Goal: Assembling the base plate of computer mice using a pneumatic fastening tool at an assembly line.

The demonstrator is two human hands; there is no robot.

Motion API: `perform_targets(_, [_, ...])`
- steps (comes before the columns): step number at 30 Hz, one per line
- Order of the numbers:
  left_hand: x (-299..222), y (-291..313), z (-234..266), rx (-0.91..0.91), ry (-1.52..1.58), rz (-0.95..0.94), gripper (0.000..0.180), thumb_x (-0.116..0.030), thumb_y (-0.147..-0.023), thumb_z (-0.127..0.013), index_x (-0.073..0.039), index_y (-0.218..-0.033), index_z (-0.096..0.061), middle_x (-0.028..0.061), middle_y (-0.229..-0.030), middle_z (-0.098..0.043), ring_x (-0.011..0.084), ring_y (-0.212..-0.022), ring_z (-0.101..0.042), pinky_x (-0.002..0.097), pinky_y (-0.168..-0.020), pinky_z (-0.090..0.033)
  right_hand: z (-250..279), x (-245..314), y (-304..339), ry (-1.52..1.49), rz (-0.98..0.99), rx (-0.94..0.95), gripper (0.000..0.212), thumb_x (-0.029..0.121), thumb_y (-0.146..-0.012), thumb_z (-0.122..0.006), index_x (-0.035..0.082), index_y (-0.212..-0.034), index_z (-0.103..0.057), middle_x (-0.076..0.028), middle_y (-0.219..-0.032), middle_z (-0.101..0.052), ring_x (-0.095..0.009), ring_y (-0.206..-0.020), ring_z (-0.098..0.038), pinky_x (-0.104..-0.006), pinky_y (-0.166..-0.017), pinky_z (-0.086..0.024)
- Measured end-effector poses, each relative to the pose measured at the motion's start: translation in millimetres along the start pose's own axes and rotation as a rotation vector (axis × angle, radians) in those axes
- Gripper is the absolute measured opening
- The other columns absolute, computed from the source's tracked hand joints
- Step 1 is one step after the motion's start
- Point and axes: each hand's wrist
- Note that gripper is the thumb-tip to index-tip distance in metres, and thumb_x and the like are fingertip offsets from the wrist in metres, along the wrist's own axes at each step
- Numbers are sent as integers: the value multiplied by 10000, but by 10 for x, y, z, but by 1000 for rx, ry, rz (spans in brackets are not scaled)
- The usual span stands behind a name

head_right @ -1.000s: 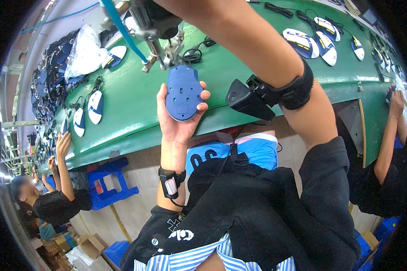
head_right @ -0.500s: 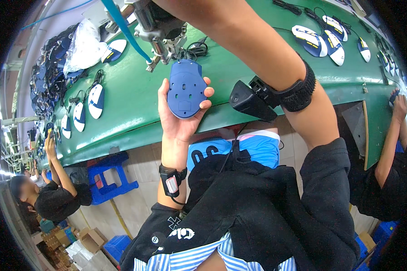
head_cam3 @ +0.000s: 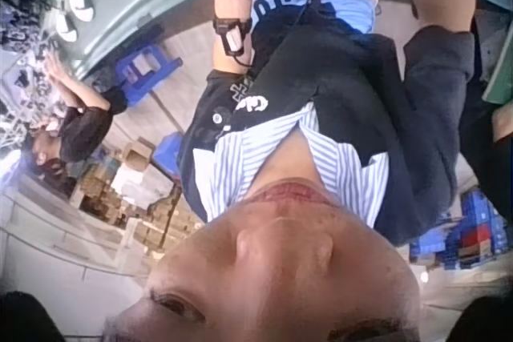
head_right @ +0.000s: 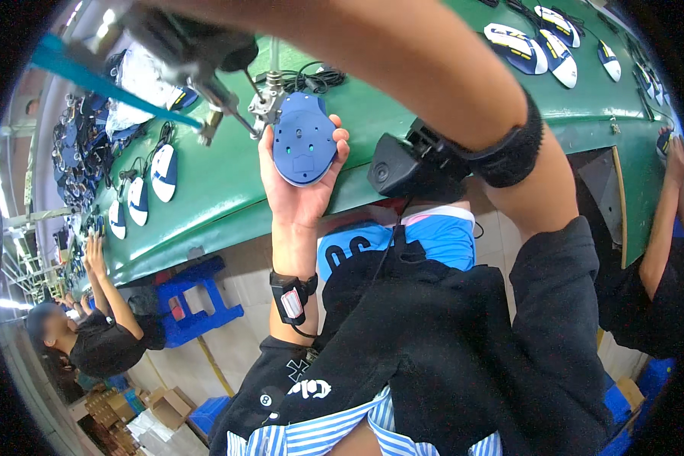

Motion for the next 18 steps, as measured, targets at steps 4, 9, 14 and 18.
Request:
perform_targets(4, [-8,5,75,94,88,10,635,-498,-1024,-354,15,-1388,-446,258,-1269,-515,351,-1046,-547,434,-874,-534,-104,-104,98,0,-51,-31,167,207,-943,-661,51,-884,-644,-5,-631,-556,-88,-498,-519,-248,-466,-401])
perform_targets(9, [-3,3,53,67,59,3,632,-473,-1021,-321,56,-1331,-471,251,-1228,-521,351,-1052,-544,424,-851,-522,-190,-144,218,-9,-81,-38,169,208,-941,-663,52,-880,-641,-5,-630,-556,-90,-497,-519,-249,-465,-401])
perform_targets(14, [-3,10,34,49,75,17,629,-471,-1023,-309,66,-1295,-493,248,-1186,-540,360,-1044,-549,436,-839,-518,-244,-181,281,5,-102,-39,171,210,-938,-666,53,-875,-638,-5,-629,-556,-91,-495,-519,-250,-464,-402])
perform_targets(18, [40,20,74,78,121,11,596,-448,-1032,-283,42,-1279,-515,255,-1171,-570,388,-1029,-573,461,-843,-519,-264,-202,364,16,-127,-50,173,211,-936,-669,53,-872,-635,-5,-628,-556,-93,-494,-519,-250,-463,-402])
Point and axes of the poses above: each hand's wrist, its own y-axis away from the middle knuckle, its own z-axis out of the back of the hand, x = y × z
